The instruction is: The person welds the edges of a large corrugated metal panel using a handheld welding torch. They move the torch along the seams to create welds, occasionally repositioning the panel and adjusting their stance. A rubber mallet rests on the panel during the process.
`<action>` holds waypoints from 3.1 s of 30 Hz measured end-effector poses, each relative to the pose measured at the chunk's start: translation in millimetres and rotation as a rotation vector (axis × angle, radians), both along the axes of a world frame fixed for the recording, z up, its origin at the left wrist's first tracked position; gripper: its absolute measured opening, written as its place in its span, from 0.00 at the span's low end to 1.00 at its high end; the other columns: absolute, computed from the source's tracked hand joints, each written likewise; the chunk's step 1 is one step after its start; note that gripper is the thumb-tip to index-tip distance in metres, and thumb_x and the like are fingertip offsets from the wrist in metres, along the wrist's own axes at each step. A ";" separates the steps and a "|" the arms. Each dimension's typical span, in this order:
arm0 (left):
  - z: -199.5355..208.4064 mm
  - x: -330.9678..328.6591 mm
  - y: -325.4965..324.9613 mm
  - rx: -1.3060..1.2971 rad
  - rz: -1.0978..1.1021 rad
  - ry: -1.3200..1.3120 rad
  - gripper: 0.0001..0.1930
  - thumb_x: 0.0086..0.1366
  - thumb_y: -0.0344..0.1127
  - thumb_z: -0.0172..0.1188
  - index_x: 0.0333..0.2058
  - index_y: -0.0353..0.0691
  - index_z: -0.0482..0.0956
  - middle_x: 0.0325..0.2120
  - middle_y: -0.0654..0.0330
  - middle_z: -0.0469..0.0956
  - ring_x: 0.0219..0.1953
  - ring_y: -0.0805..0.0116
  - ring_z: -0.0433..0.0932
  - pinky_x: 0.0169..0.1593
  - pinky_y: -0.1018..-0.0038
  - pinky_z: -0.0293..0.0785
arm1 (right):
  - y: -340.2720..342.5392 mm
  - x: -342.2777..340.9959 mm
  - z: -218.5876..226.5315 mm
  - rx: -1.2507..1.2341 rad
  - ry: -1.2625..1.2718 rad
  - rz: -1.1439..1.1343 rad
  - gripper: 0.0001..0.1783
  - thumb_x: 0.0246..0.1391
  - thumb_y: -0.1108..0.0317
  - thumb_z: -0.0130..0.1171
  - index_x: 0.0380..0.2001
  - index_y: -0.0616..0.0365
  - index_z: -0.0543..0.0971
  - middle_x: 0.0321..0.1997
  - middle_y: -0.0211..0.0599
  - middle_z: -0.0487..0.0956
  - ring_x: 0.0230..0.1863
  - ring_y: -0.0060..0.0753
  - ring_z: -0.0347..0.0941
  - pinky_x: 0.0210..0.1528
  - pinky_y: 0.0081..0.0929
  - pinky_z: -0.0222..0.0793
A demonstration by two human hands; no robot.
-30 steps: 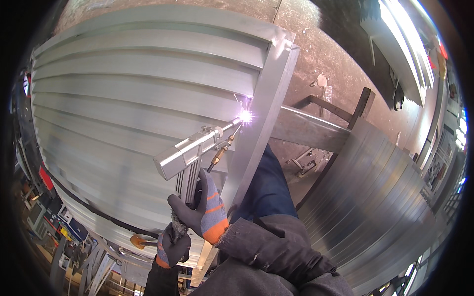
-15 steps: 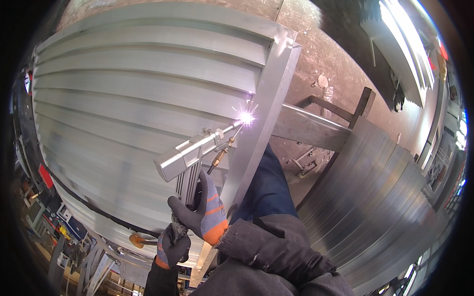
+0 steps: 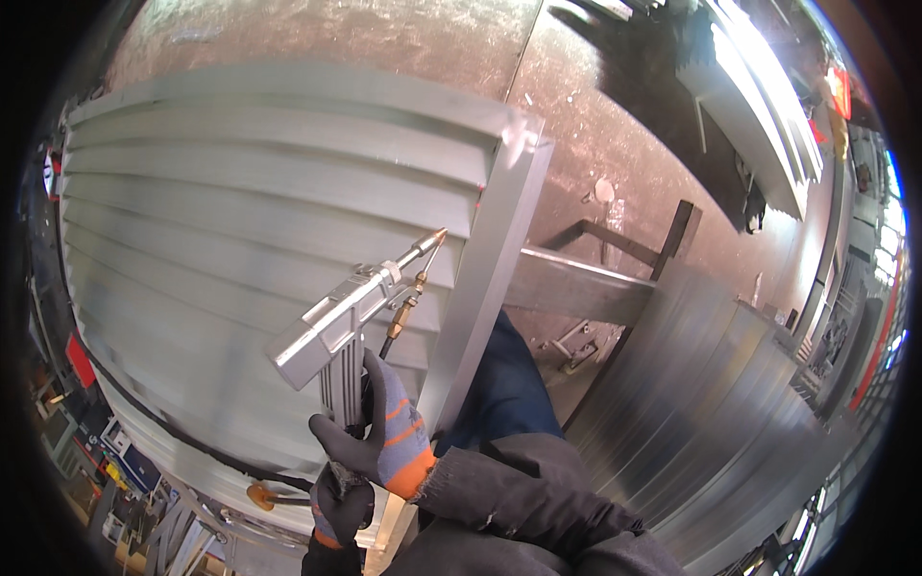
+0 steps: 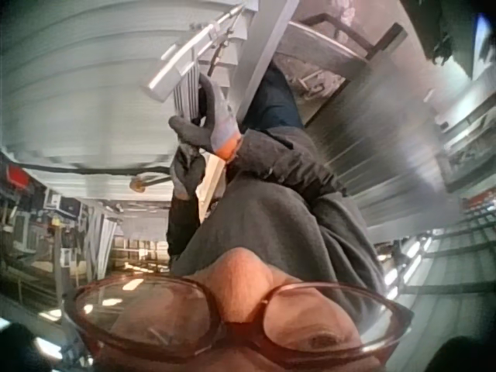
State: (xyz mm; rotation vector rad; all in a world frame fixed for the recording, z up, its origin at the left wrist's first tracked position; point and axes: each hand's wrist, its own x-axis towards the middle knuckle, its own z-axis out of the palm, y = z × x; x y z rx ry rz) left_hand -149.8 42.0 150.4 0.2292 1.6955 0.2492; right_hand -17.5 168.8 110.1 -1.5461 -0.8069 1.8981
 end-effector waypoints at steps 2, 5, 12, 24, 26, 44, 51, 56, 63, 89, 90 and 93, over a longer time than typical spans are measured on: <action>-8.3 11.7 20.6 0.001 0.007 -0.017 0.14 0.55 0.30 0.64 0.40 0.35 0.77 0.21 0.61 0.79 0.20 0.74 0.78 0.24 0.72 0.74 | 18.6 6.9 -2.9 0.036 -0.045 -0.023 0.50 0.48 0.65 0.73 0.68 0.68 0.56 0.43 0.43 0.76 0.41 0.29 0.76 0.43 0.30 0.76; -19.1 22.7 54.6 0.051 -0.104 0.024 0.16 0.55 0.30 0.65 0.42 0.34 0.78 0.22 0.60 0.79 0.22 0.74 0.78 0.28 0.72 0.74 | 48.5 16.2 -17.3 0.182 -0.213 -0.002 0.49 0.47 0.66 0.71 0.67 0.70 0.56 0.43 0.44 0.75 0.40 0.30 0.75 0.42 0.32 0.76; -31.2 26.6 111.7 0.020 -0.042 -0.073 0.14 0.56 0.31 0.65 0.41 0.34 0.77 0.22 0.61 0.78 0.22 0.74 0.77 0.27 0.72 0.72 | 93.0 26.9 -39.3 0.130 -0.196 -0.043 0.46 0.47 0.69 0.69 0.66 0.66 0.58 0.49 0.46 0.74 0.44 0.31 0.75 0.46 0.32 0.76; -36.6 24.0 143.5 -0.062 -0.026 -0.128 0.12 0.58 0.32 0.65 0.40 0.35 0.76 0.20 0.63 0.77 0.20 0.75 0.75 0.25 0.73 0.71 | 120.8 28.3 -49.6 0.053 -0.193 -0.075 0.47 0.46 0.66 0.69 0.66 0.69 0.58 0.47 0.48 0.74 0.41 0.33 0.75 0.43 0.34 0.77; -37.6 23.3 143.6 -0.090 -0.039 -0.119 0.12 0.58 0.32 0.65 0.39 0.36 0.76 0.19 0.63 0.76 0.19 0.76 0.75 0.24 0.73 0.70 | 123.5 29.2 -48.2 0.025 -0.180 -0.085 0.47 0.46 0.66 0.69 0.66 0.69 0.58 0.47 0.48 0.74 0.40 0.33 0.76 0.42 0.33 0.78; -31.2 23.8 154.0 -0.095 -0.089 -0.126 0.12 0.59 0.31 0.65 0.40 0.36 0.76 0.22 0.64 0.76 0.21 0.77 0.74 0.25 0.74 0.70 | 131.5 32.8 -38.7 -0.075 -0.082 -0.138 0.42 0.50 0.67 0.69 0.64 0.66 0.60 0.40 0.38 0.76 0.37 0.25 0.76 0.39 0.28 0.77; -34.7 23.8 147.6 -0.016 -0.084 -0.112 0.11 0.59 0.30 0.64 0.40 0.36 0.77 0.22 0.64 0.77 0.24 0.76 0.74 0.28 0.74 0.71 | 129.6 31.7 -39.0 -0.059 -0.072 -0.137 0.42 0.51 0.67 0.69 0.65 0.66 0.59 0.39 0.37 0.75 0.36 0.24 0.75 0.38 0.28 0.77; -31.2 22.8 147.8 -0.066 -0.029 -0.135 0.12 0.58 0.30 0.65 0.40 0.35 0.76 0.23 0.64 0.77 0.24 0.77 0.74 0.29 0.74 0.72 | 128.7 30.6 -38.7 -0.049 -0.087 -0.120 0.42 0.51 0.68 0.69 0.65 0.67 0.58 0.40 0.39 0.76 0.37 0.25 0.75 0.38 0.28 0.77; -31.0 18.4 144.0 -0.043 -0.062 -0.121 0.10 0.58 0.29 0.63 0.38 0.36 0.75 0.20 0.64 0.76 0.20 0.76 0.74 0.23 0.74 0.69 | 122.9 28.2 -34.0 0.014 -0.170 -0.060 0.46 0.49 0.67 0.71 0.65 0.71 0.57 0.40 0.40 0.76 0.37 0.26 0.75 0.38 0.29 0.76; -35.4 30.0 151.2 -0.102 0.037 -0.120 0.11 0.58 0.29 0.65 0.38 0.37 0.75 0.20 0.65 0.75 0.20 0.77 0.73 0.24 0.75 0.68 | 128.3 31.4 -44.5 -0.042 -0.129 -0.126 0.42 0.48 0.67 0.69 0.64 0.66 0.61 0.40 0.42 0.75 0.34 0.28 0.75 0.37 0.31 0.77; -35.3 30.4 151.2 -0.079 0.022 -0.118 0.11 0.58 0.29 0.65 0.38 0.37 0.75 0.20 0.65 0.75 0.20 0.77 0.73 0.24 0.75 0.68 | 129.0 31.8 -44.1 -0.039 -0.135 -0.119 0.42 0.48 0.67 0.69 0.64 0.66 0.61 0.40 0.41 0.75 0.34 0.27 0.75 0.37 0.31 0.77; -34.7 30.1 151.4 -0.088 -0.022 -0.107 0.11 0.58 0.29 0.65 0.39 0.37 0.75 0.20 0.65 0.76 0.20 0.77 0.74 0.24 0.75 0.69 | 129.5 32.3 -43.3 -0.017 -0.149 -0.110 0.41 0.49 0.67 0.69 0.63 0.65 0.61 0.39 0.39 0.75 0.33 0.26 0.74 0.35 0.30 0.76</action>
